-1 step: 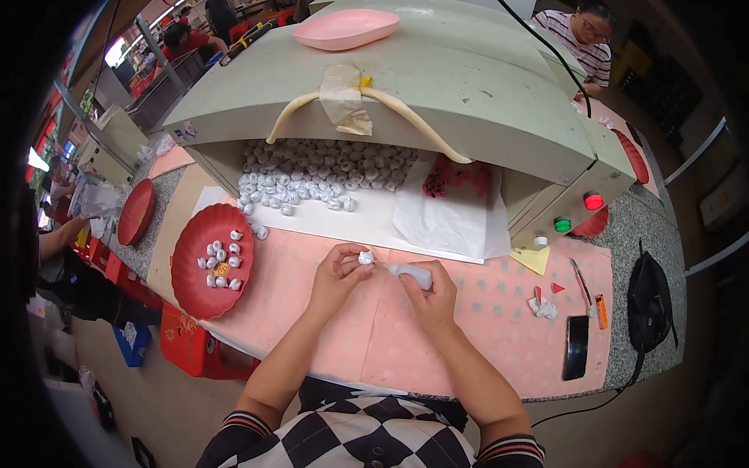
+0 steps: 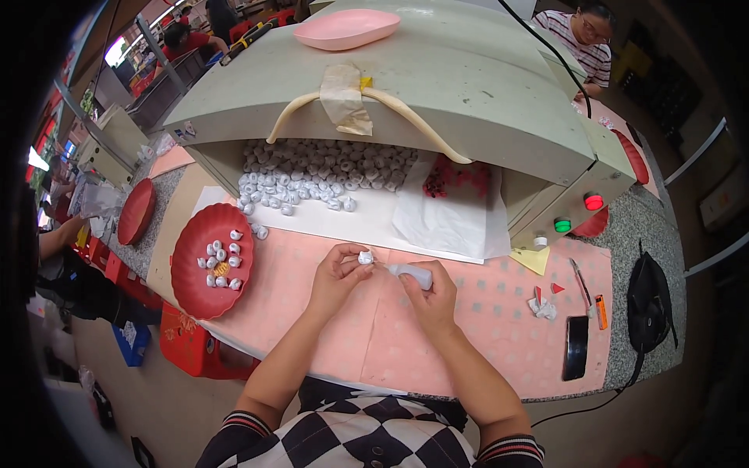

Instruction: The recorder is assembling small white plastic components by joining parts and applying liquid glue at a factory workstation.

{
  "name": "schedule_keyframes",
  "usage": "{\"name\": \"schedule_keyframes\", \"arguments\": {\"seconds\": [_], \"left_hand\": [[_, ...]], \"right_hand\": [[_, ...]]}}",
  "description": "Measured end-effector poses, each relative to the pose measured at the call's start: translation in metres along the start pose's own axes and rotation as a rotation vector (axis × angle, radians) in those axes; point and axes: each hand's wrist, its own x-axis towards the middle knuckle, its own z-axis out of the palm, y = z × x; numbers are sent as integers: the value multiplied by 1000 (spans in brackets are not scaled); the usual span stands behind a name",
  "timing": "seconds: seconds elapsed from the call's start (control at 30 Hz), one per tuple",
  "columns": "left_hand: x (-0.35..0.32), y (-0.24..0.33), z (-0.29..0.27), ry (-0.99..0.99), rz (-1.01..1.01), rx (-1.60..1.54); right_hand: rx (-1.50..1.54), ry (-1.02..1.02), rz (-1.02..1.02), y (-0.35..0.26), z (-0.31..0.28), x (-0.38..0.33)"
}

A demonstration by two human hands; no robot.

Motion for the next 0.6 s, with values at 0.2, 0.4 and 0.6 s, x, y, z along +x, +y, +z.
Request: {"name": "schedule_keyframes", "arguments": {"seconds": [0.2, 0.4, 0.6], "left_hand": [[-1, -1, -2, -3, 17, 10], [0, -3, -1, -12, 6, 61], [-1, -1, -1, 0, 23, 63]], "right_hand": [[7, 5, 5, -2, 2, 0], [-15, 7, -26, 2, 0, 0], [-74, 8, -36, 4, -3, 1]]}}
